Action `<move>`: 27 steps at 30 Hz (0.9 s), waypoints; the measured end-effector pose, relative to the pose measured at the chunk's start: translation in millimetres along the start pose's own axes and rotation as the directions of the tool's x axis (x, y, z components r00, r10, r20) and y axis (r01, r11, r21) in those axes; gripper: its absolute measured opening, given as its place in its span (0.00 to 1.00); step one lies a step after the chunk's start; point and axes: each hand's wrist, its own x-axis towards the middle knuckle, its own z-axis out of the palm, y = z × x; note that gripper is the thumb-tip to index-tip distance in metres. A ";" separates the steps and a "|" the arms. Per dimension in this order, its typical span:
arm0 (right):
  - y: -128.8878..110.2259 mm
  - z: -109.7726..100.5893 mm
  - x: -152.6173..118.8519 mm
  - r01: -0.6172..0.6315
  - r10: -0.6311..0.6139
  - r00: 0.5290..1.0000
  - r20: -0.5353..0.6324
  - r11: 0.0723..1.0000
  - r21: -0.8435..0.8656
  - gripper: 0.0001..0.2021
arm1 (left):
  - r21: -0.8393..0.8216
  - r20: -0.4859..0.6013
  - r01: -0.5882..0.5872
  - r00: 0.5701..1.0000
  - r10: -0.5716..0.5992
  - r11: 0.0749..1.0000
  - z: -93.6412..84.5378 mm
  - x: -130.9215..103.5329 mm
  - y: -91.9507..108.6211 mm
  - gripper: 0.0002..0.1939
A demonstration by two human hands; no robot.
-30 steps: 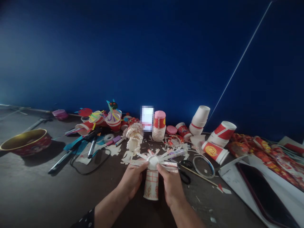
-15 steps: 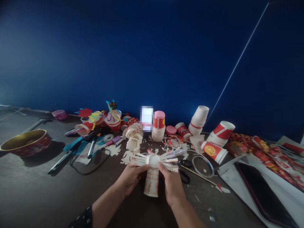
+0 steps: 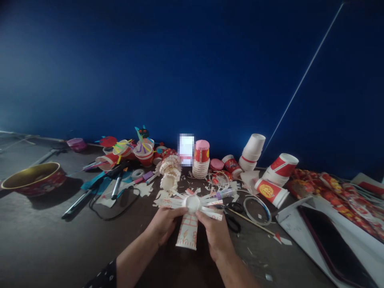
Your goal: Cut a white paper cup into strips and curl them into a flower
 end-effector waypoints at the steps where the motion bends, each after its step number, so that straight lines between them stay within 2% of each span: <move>1: 0.5 -0.2 0.3 -0.055 0.054 0.998 0.030 0.998 0.033 0.11 | -0.005 0.005 0.000 1.000 0.000 1.000 0.1 -0.1 -0.2 0.21; 3: 0.7 -1.1 1.1 -0.137 0.131 0.989 0.073 0.987 0.082 0.11 | -0.019 0.020 0.002 1.000 -0.002 1.000 0.1 -0.2 -0.5 0.22; 9: -5.3 -2.5 2.1 -0.117 0.114 0.990 0.086 0.993 0.031 0.12 | -0.108 0.073 0.074 0.995 -0.066 0.991 1.0 -0.5 -1.4 0.19; 13: -6.7 2.6 -0.9 -0.062 0.059 0.987 0.150 0.998 0.015 0.10 | -0.111 0.001 0.068 0.998 -0.068 0.991 3.4 -1.7 -3.5 0.19; 16: -6.0 6.1 -3.1 -0.068 0.065 0.982 0.178 0.998 0.012 0.11 | -0.081 -0.047 0.078 0.996 -0.082 0.994 4.4 -1.7 -5.5 0.16; 20: -6.6 2.8 -1.4 -0.096 0.092 0.980 0.178 0.995 0.014 0.15 | -0.031 -0.053 0.008 0.999 -0.010 0.999 0.9 1.4 -2.0 0.16; 22: -7.2 -2.2 2.4 -0.145 0.142 0.986 0.090 0.989 0.025 0.17 | 0.059 -0.055 -0.103 0.993 0.107 0.993 -4.5 1.7 5.7 0.16; 24: -7.7 -7.8 7.6 -0.153 0.160 0.984 -0.075 0.984 0.089 0.18 | 0.278 -0.035 -0.296 0.948 0.318 0.914 -10.6 -1.1 16.4 0.13; 25: -7.9 -10.4 10.4 -0.128 0.146 0.978 -0.150 0.984 0.121 0.17 | 0.434 0.031 -0.386 0.909 0.415 0.814 -13.1 -3.8 21.7 0.12; 26: -8.1 -12.7 13.1 -0.090 0.118 0.970 -0.212 0.986 0.140 0.17 | 0.574 0.181 -0.479 0.865 0.468 0.664 -14.5 -7.3 26.0 0.11; 27: -8.2 -14.6 15.5 -0.050 0.086 0.962 -0.259 0.989 0.140 0.16 | 0.659 0.317 -0.569 0.803 0.504 0.492 -14.7 -11.3 28.7 0.10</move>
